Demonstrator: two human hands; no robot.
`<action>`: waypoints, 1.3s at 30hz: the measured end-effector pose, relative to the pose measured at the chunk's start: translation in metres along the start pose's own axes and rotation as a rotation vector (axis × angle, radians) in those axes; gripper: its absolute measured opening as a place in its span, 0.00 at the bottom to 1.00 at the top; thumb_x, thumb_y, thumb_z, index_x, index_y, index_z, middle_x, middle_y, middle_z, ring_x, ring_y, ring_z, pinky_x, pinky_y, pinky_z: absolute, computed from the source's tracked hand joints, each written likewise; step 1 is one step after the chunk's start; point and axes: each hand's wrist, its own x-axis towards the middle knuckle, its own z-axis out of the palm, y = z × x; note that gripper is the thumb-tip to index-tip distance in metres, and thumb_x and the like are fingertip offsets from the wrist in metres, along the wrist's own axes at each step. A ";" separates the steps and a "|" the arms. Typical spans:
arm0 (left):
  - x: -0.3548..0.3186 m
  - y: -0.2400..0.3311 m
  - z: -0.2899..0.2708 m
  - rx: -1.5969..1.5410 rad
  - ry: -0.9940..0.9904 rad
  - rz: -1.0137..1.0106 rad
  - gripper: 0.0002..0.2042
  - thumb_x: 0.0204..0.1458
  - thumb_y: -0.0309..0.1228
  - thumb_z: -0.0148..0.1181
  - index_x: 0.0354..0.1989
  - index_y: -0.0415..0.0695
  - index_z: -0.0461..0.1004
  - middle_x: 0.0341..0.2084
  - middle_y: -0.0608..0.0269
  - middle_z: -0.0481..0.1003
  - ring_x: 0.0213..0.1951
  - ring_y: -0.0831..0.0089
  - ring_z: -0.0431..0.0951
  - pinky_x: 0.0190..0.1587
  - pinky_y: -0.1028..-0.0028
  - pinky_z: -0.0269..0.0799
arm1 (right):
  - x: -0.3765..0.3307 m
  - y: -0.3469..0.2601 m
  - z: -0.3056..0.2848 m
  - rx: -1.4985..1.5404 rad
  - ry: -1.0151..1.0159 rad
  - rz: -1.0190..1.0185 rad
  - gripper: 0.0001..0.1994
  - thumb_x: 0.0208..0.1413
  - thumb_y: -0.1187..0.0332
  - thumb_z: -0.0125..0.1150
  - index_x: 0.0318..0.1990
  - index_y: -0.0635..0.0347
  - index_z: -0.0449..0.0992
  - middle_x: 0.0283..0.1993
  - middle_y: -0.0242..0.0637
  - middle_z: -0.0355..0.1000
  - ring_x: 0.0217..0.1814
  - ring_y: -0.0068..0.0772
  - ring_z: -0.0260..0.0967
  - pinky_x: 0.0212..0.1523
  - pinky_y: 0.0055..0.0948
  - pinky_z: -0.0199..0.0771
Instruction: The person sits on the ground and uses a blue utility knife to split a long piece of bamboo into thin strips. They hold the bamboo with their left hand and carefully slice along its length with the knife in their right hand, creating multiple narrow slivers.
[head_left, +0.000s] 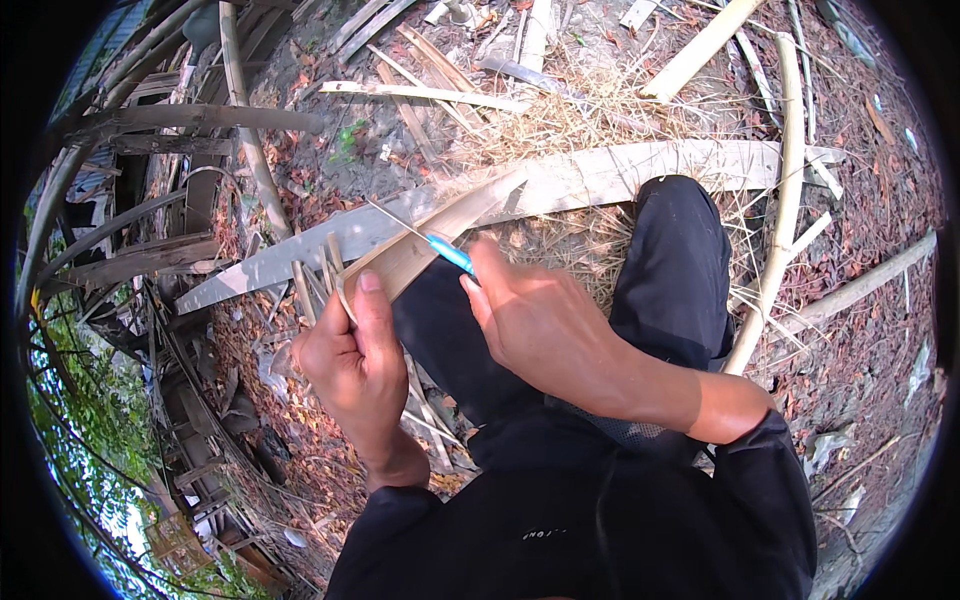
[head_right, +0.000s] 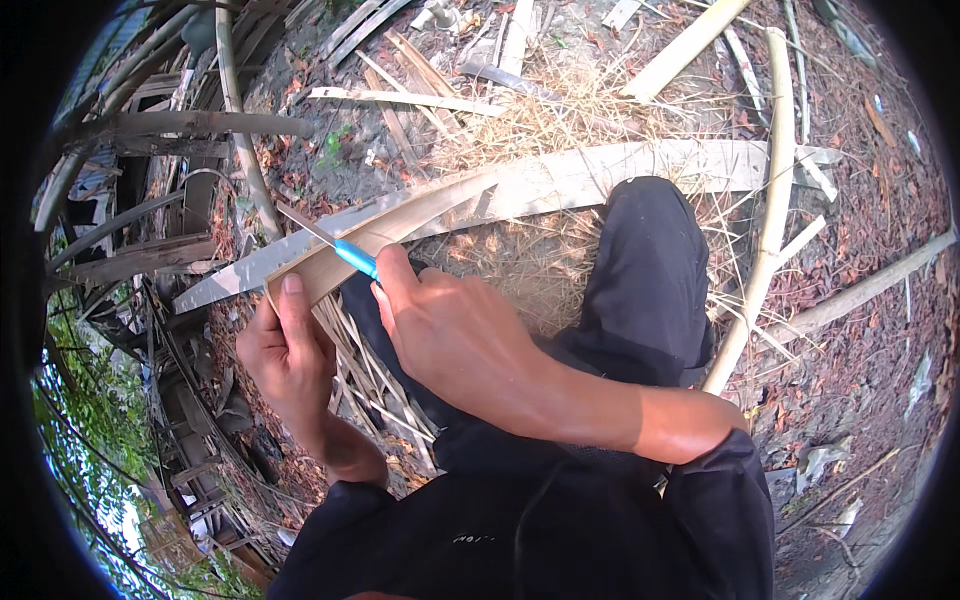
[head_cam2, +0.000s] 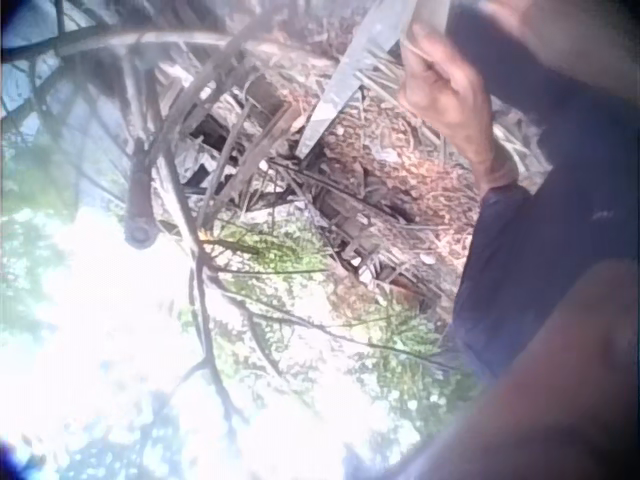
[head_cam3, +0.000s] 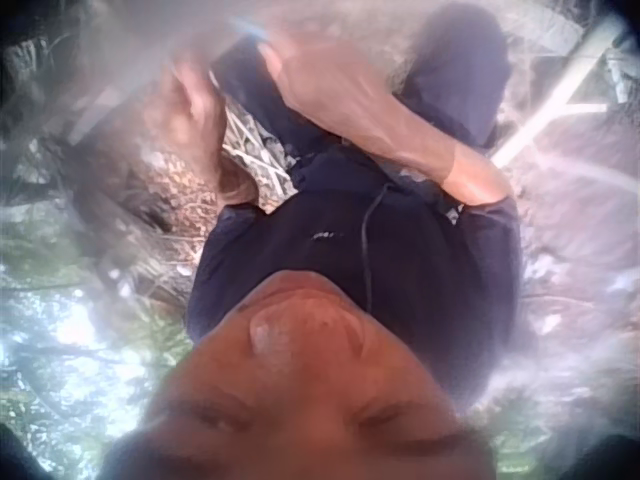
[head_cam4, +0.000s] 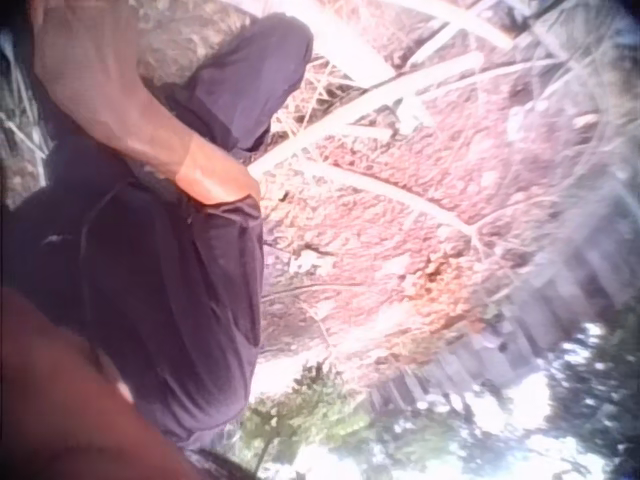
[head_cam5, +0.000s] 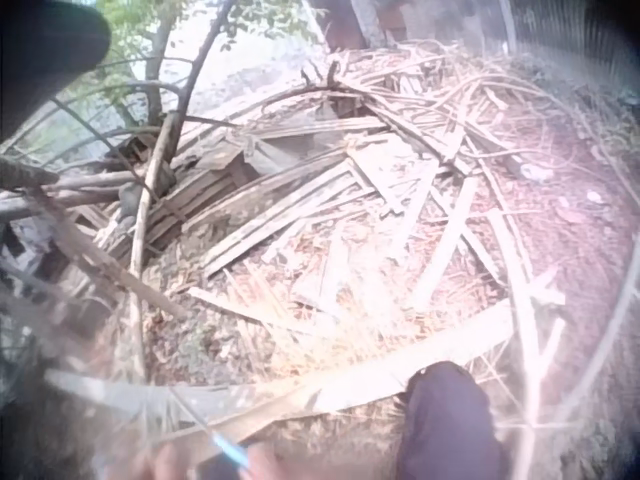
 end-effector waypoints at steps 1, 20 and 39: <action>-0.002 0.000 0.002 -0.008 0.008 -0.010 0.14 0.62 0.28 0.57 0.23 0.36 0.74 0.07 0.71 0.57 0.14 0.87 0.55 0.17 0.75 0.49 | 0.000 0.014 0.009 -0.081 -0.010 0.041 0.09 0.62 0.71 0.55 0.43 0.67 0.64 0.20 0.54 0.70 0.24 0.61 0.71 0.25 0.51 0.70; -0.015 0.003 -0.008 0.126 -0.086 0.148 0.10 0.59 0.26 0.61 0.26 0.37 0.73 0.09 0.68 0.55 0.13 0.82 0.53 0.19 0.75 0.46 | -0.004 0.073 0.004 -0.122 -0.005 0.127 0.12 0.65 0.64 0.53 0.42 0.67 0.66 0.19 0.53 0.71 0.24 0.60 0.73 0.26 0.54 0.71; -0.006 0.023 -0.011 0.131 -0.202 0.245 0.15 0.56 0.25 0.64 0.21 0.39 0.65 0.07 0.63 0.57 0.09 0.72 0.56 0.16 0.71 0.49 | -0.017 0.030 -0.007 0.031 0.057 -0.092 0.11 0.61 0.67 0.58 0.41 0.65 0.65 0.19 0.49 0.70 0.21 0.57 0.70 0.22 0.50 0.68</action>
